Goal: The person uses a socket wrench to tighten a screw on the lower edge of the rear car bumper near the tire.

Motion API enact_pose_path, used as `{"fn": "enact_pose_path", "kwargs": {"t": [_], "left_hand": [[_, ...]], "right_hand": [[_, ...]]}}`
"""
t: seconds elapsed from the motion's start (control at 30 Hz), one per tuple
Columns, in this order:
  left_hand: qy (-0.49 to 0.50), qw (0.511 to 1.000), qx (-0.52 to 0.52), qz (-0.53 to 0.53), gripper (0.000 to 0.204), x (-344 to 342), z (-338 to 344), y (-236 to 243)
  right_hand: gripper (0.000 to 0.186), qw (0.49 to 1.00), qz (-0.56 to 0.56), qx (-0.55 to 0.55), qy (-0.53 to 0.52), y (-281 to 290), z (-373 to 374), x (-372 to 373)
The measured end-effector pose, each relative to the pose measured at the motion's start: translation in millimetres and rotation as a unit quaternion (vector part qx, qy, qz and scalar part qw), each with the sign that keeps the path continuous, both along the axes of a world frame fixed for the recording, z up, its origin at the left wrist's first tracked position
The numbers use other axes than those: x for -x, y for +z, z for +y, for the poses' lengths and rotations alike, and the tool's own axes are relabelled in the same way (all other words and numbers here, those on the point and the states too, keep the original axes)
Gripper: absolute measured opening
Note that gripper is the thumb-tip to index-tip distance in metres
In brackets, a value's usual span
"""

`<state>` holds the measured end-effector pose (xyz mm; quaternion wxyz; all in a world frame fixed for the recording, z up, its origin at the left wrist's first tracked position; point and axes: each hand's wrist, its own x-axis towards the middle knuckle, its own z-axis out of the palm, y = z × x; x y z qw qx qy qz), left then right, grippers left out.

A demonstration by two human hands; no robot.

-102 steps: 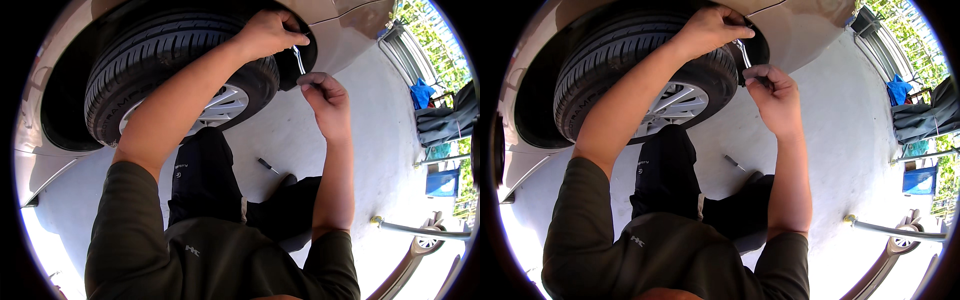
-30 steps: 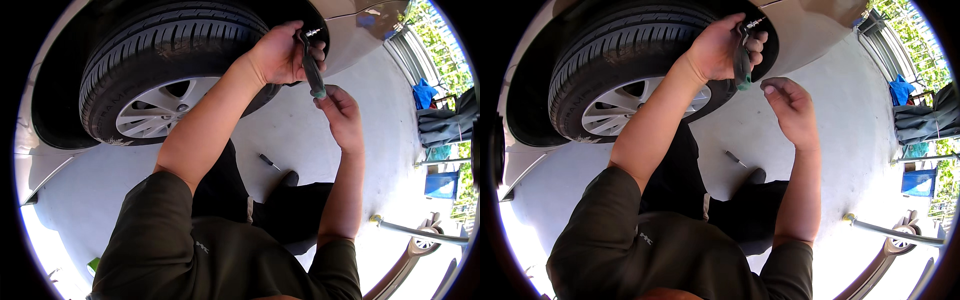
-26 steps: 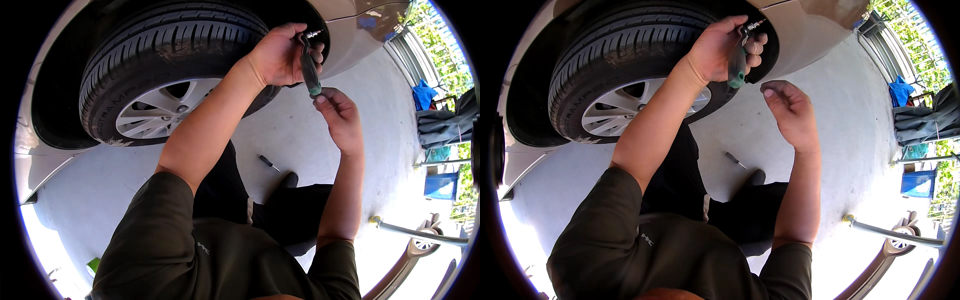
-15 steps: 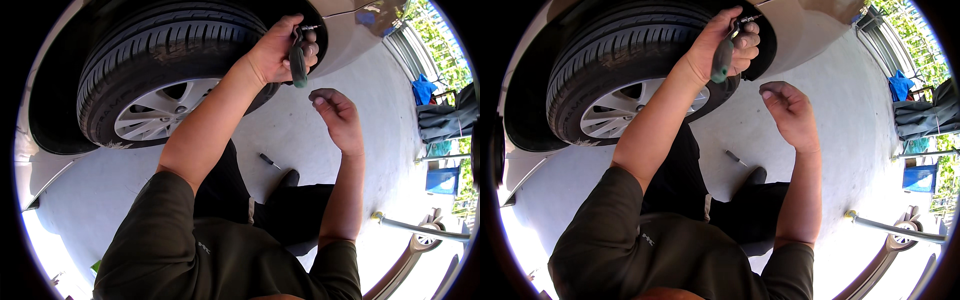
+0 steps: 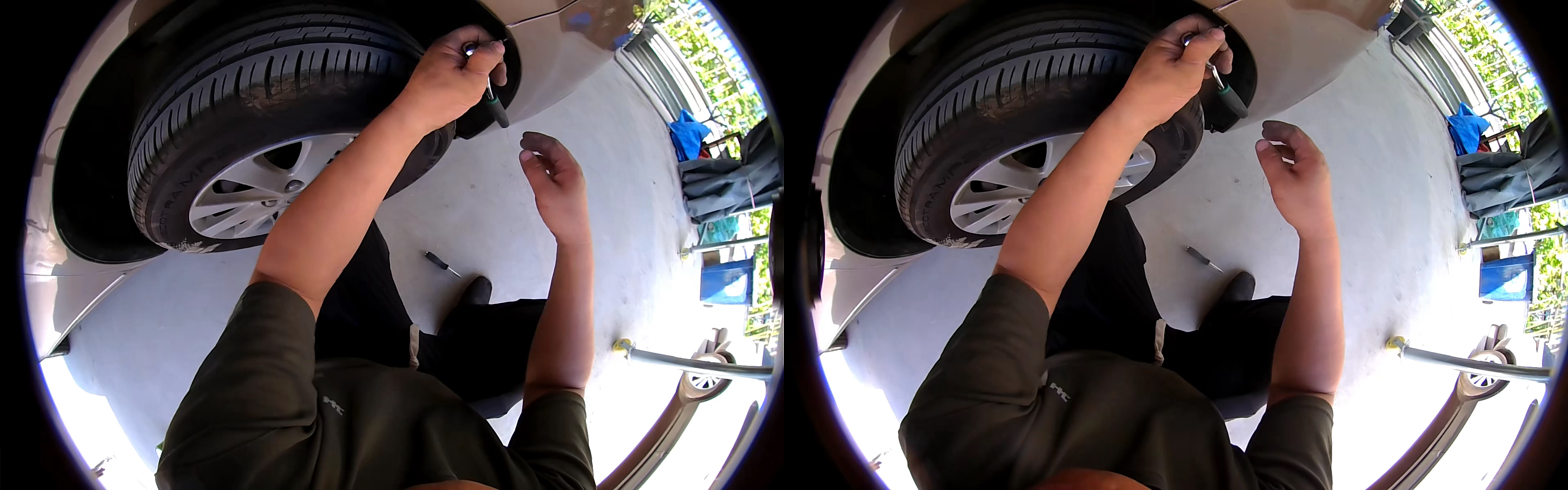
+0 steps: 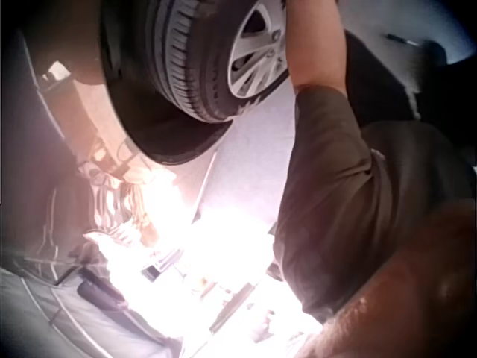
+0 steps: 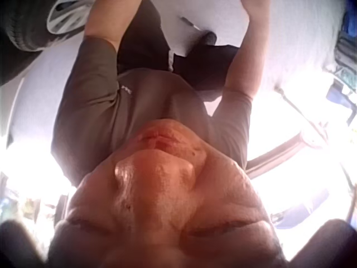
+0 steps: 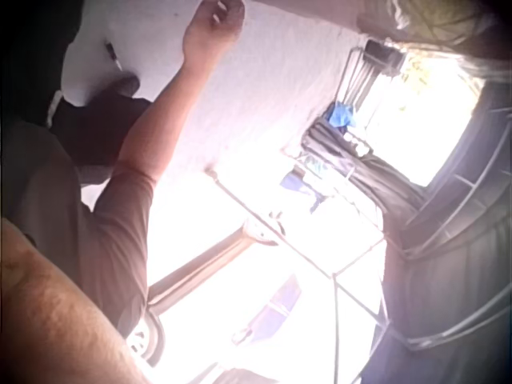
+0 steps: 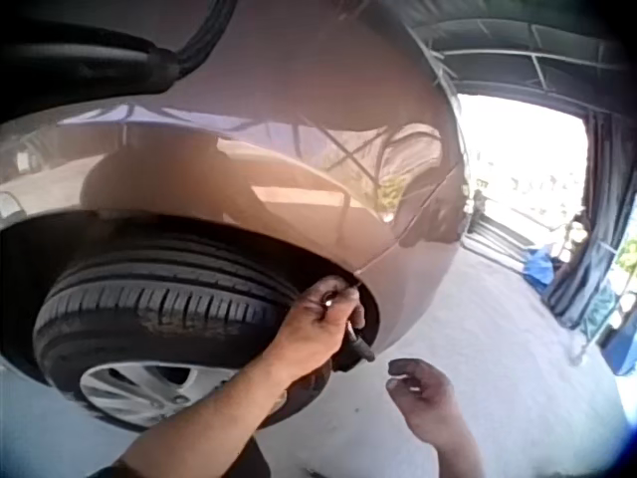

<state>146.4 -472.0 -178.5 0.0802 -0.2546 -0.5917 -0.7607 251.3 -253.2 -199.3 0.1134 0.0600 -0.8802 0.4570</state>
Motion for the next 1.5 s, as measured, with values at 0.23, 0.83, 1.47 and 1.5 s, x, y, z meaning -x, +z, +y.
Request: {"fn": "enact_pose_path", "kwargs": {"t": [0.23, 0.83, 1.47, 1.5], "left_hand": [[-0.028, 0.998, -0.025, -0.057, 0.020, -5, -2, 17], [0.032, 0.998, 0.027, -0.047, 0.016, -17, -9, 33], [0.163, 0.973, 0.158, 0.049, 0.020, -4, -11, 38], [0.163, 0.971, 0.170, 0.045, 0.020, -4, -11, 39]], "right_hand": [[0.041, 0.977, -0.021, 0.183, 0.110, 6, -40, 28], [0.031, 0.920, -0.114, 0.225, 0.300, 54, -42, 2], [0.026, 0.984, -0.051, 0.113, 0.124, 47, -45, 10], [0.026, 0.971, -0.069, 0.162, 0.160, 47, -44, 8]]}}
